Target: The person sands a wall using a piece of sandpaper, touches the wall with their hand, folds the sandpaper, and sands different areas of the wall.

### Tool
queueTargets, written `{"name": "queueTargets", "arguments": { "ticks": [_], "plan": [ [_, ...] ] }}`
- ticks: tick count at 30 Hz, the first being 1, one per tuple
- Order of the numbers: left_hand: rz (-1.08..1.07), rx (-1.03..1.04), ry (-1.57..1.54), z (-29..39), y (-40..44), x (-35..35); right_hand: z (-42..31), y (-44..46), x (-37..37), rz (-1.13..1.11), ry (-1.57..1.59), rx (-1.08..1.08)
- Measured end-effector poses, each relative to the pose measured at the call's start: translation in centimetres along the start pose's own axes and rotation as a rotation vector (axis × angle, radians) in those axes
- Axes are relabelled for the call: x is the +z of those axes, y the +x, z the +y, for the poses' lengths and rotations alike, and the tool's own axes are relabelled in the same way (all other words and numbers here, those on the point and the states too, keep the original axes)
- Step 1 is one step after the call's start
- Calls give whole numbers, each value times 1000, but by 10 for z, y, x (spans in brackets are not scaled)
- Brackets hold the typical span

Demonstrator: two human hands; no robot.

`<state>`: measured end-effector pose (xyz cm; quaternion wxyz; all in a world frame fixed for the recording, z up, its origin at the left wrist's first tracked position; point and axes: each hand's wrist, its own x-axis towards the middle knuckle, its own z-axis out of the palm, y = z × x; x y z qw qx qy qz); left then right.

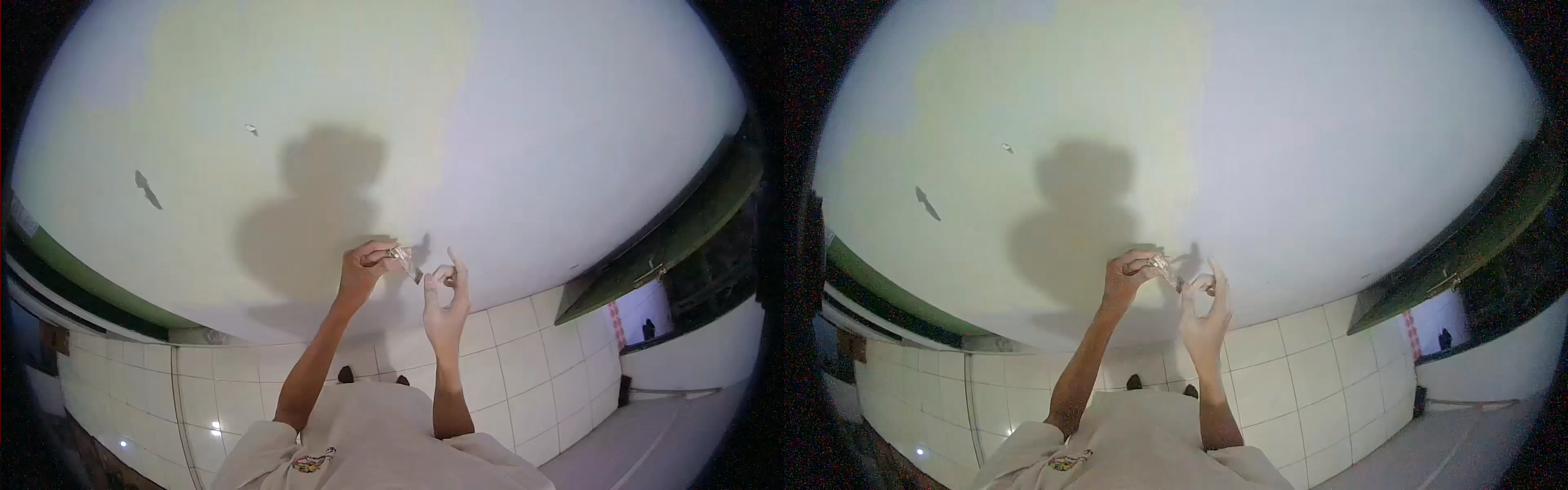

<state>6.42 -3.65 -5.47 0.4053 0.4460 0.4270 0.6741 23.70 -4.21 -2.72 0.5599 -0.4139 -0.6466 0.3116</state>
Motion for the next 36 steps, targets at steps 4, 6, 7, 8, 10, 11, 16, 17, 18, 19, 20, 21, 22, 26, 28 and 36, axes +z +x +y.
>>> {"name": "queueTargets", "arguments": {
  "ticks": [4,6,7,8,10,11,16,17,18,19,20,21,22,26,28,36],
  "plan": [
    [-54,-76,208,3,2,-9,-18,2,13,-81,40,-77],
    [-58,-71,157,5,5,-9,-20,0,15,-108,36,24],
    [-64,-16,146,9,6,-9,-16,-1,16,-114,74,11],
    [-70,38,137,12,7,-8,-15,-1,15,-121,114,-1],
    [-89,34,177,6,10,-15,-20,-3,23,-74,145,10],
    [-106,31,222,3,13,-19,-23,-3,27,-47,160,16],
    [-161,-1,129,10,12,-22,-24,-4,33,-5,172,46],
    [-173,-22,94,9,13,-22,-18,-4,30,-55,224,160],
    [-182,-23,93,12,13,-20,-15,-6,32,-47,221,161],
    [-184,9,104,17,13,-19,-11,-7,34,-22,260,198],
    [-186,40,113,21,13,-18,-9,-8,35,2,298,236],
    [-192,37,110,22,14,-19,-7,-10,34,8,293,238],
    [-195,37,127,22,13,-18,-6,-14,32,70,233,251],
    [-233,-70,167,30,10,-19,-11,-23,34,85,101,153],
    [-254,-71,172,22,11,-22,-11,-25,38,69,88,84],
    [-285,-58,98,34,9,-20,-31,-29,36,128,6,116]
  ]
}}
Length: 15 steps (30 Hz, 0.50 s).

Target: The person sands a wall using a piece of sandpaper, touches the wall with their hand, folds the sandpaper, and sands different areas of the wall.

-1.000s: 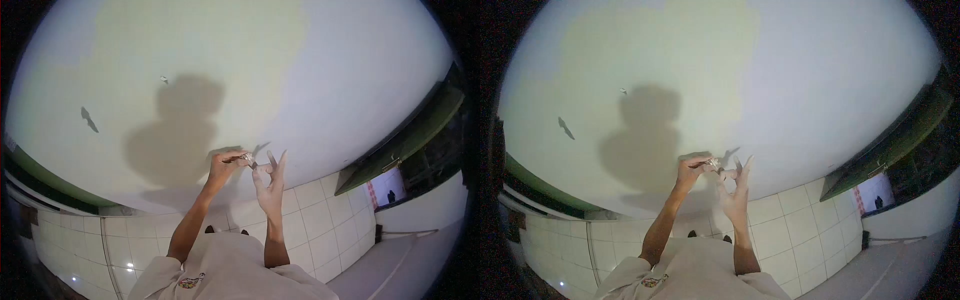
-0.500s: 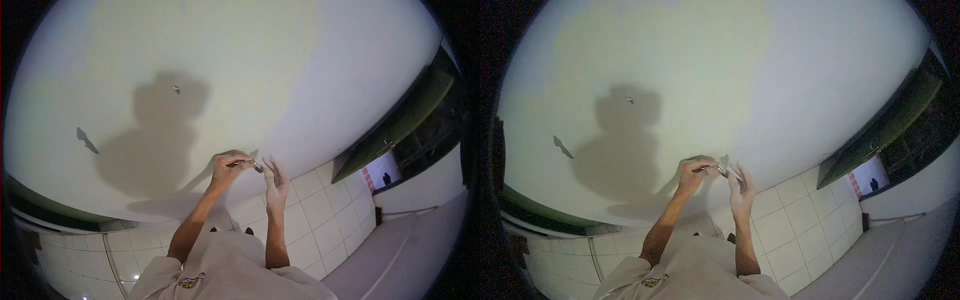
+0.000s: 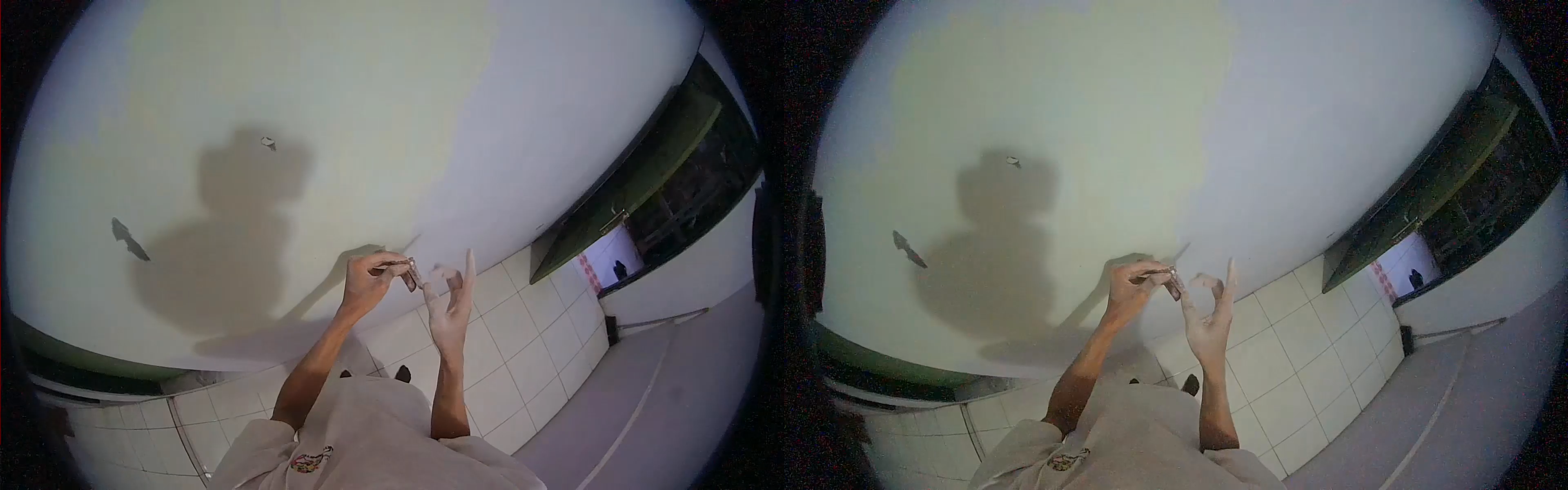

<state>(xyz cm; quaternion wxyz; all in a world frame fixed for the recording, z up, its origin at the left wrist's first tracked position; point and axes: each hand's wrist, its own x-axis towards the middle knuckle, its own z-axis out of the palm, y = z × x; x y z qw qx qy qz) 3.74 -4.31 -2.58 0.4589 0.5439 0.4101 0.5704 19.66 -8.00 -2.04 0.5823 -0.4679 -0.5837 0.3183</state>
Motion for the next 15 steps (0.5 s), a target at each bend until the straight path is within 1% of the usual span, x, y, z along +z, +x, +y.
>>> {"name": "queueTargets", "arguments": {
  "ticks": [1,3,5,6,7,8,9,11,12,14,15],
  "plan": [
    [0,9,5,3,0,0,0,-1,-1,-57,40,106],
    [1,15,8,6,1,-1,2,-2,1,-114,78,214],
    [6,-19,45,8,1,-2,5,-3,7,-85,14,115],
    [8,-18,45,-1,1,-2,4,-2,10,-76,-7,82],
    [36,4,53,-18,3,-1,4,-1,12,-40,-56,-36],
    [65,25,62,-31,3,0,4,0,11,-25,-78,-96],
    [68,26,63,-24,2,1,4,2,10,-8,-101,-156],
    [32,-68,-59,-3,-1,5,8,4,6,27,24,-72],
    [36,-67,-58,-7,-1,6,12,4,4,39,67,-45],
    [74,-15,71,-19,0,5,28,5,-4,-48,71,74],
    [57,-49,106,0,-1,7,24,4,-1,-26,97,110]
  ]
}}
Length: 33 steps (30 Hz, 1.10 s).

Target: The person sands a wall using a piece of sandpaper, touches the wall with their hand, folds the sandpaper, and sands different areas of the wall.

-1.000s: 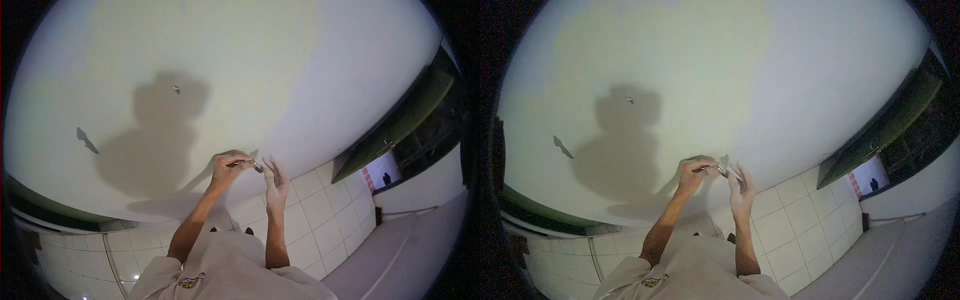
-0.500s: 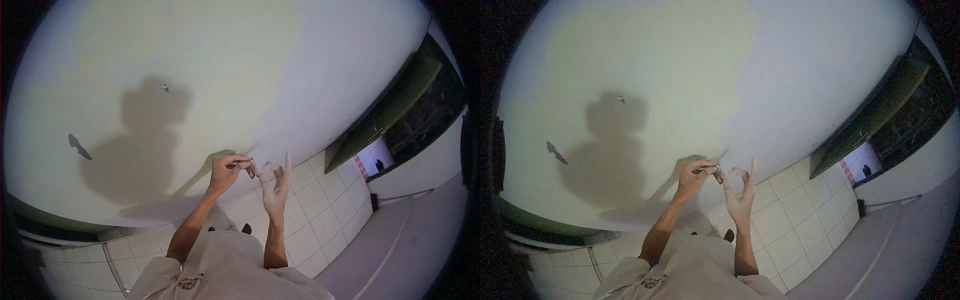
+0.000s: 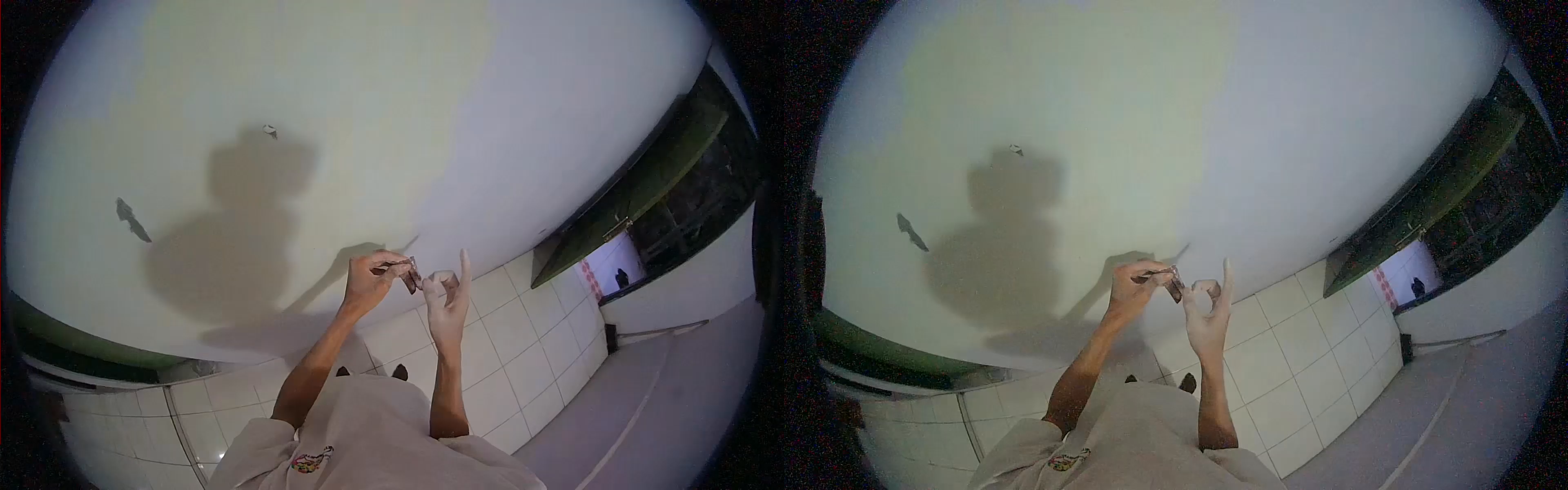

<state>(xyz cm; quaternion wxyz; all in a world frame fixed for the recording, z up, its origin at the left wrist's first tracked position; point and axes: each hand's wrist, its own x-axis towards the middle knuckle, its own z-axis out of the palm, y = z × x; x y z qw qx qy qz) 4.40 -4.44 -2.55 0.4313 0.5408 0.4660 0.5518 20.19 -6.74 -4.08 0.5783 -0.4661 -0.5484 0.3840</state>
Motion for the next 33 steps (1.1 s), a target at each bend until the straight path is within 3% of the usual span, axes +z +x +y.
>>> {"name": "queueTargets", "arguments": {
  "ticks": [3,5,7,9,12,17,19,21,23,29,33],
  "plan": [
    [-5,2,-12,-3,-1,0,3,1,3,-47,-82,-105],
    [28,30,26,-15,0,1,-7,0,6,-72,-69,-40],
    [63,57,63,-9,0,3,-20,-1,10,-41,-77,-210],
    [36,-2,-18,2,-4,4,-13,3,4,-61,-92,-229],
    [35,-1,40,12,-9,5,-5,5,-3,-91,84,8],
    [-36,3,-9,-11,-14,2,3,10,-5,-182,-109,39],
    [-118,-29,-37,-12,-17,2,31,18,-10,74,99,115],
    [-59,30,54,-14,-15,0,37,23,-13,108,126,96],
    [-69,21,57,-13,-12,-3,38,24,-18,-203,108,21],
    [-84,-46,66,-19,-11,3,42,27,-7,-110,170,235],
    [-29,-34,-6,-30,-8,8,46,22,-18,-343,354,417]
  ]
}}
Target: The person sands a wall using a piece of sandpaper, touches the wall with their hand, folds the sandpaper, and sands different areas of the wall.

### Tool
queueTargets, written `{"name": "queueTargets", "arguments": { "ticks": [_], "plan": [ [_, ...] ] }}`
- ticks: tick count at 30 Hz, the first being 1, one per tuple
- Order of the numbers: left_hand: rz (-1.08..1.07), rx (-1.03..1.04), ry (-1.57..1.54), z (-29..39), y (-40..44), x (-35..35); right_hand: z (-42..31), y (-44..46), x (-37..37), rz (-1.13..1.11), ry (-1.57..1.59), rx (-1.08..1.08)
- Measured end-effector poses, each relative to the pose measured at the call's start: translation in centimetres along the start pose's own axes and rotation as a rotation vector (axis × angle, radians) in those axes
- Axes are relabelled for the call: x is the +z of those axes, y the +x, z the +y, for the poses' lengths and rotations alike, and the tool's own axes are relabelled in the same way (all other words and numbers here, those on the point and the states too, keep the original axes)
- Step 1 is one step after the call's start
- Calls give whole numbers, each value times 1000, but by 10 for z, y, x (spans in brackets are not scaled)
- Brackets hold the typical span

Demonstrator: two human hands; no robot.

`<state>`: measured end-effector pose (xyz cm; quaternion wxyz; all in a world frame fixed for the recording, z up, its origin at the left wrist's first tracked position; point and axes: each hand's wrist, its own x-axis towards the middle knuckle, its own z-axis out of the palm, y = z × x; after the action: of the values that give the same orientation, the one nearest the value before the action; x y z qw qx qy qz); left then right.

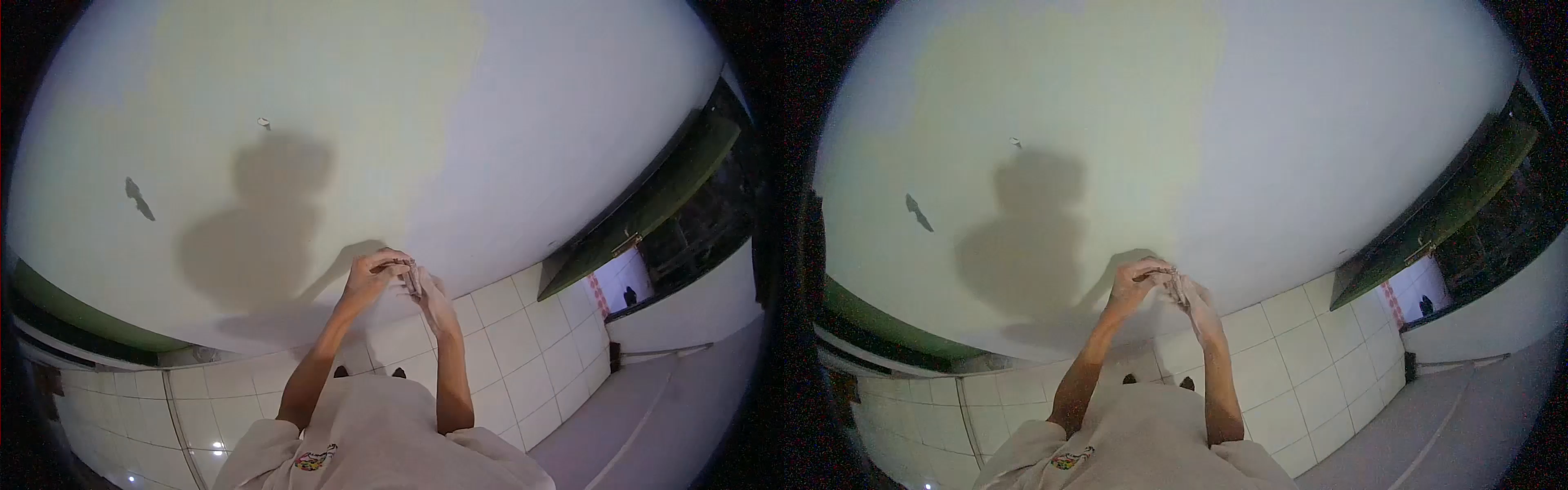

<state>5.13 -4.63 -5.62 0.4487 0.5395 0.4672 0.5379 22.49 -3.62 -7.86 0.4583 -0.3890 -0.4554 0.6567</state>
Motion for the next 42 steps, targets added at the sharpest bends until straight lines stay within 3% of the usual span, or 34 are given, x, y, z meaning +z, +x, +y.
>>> {"name": "queueTargets", "arguments": {
  "ticks": [2,4,6,12,15,18,24,25,26,28,30,32,33,35,38,40,42],
  "plan": [
    [-40,34,28,3,2,-2,2,2,-3,-214,197,88],
    [-36,24,1,12,-1,-2,-4,0,-1,-178,224,115],
    [-34,13,-26,13,-2,-1,-4,1,-3,-152,73,-8],
    [14,21,-209,3,0,5,-14,2,-1,25,-221,-113],
    [93,-157,49,-5,2,4,-7,4,-3,24,-241,-110],
    [73,-121,-16,-9,5,2,-10,5,-4,7,-326,-79],
    [219,13,143,10,5,0,-16,8,14,-61,-184,-174],
    [283,114,343,19,-1,-2,-19,7,20,-34,-172,-174],
    [284,118,343,20,-6,-7,-16,11,22,-35,-173,-178],
    [581,539,620,17,-21,-25,3,20,22,-1,-25,-123],
    [789,751,817,1,-37,-56,24,25,25,70,-39,-110],
    [969,897,953,-14,-51,-86,38,26,26,342,-87,-139],
    [970,893,953,-19,-53,-100,38,26,30,341,-89,-136],
    [1055,959,1114,-28,-56,-128,31,26,43,520,-187,-409],
    [977,951,1313,-47,-56,-171,9,29,58,629,-299,-532],
    [927,947,1283,-51,-51,-189,-9,41,71,654,-282,-617],
    [983,972,1299,-63,-42,-206,-23,53,78,709,-624,-907]
  ]
}}
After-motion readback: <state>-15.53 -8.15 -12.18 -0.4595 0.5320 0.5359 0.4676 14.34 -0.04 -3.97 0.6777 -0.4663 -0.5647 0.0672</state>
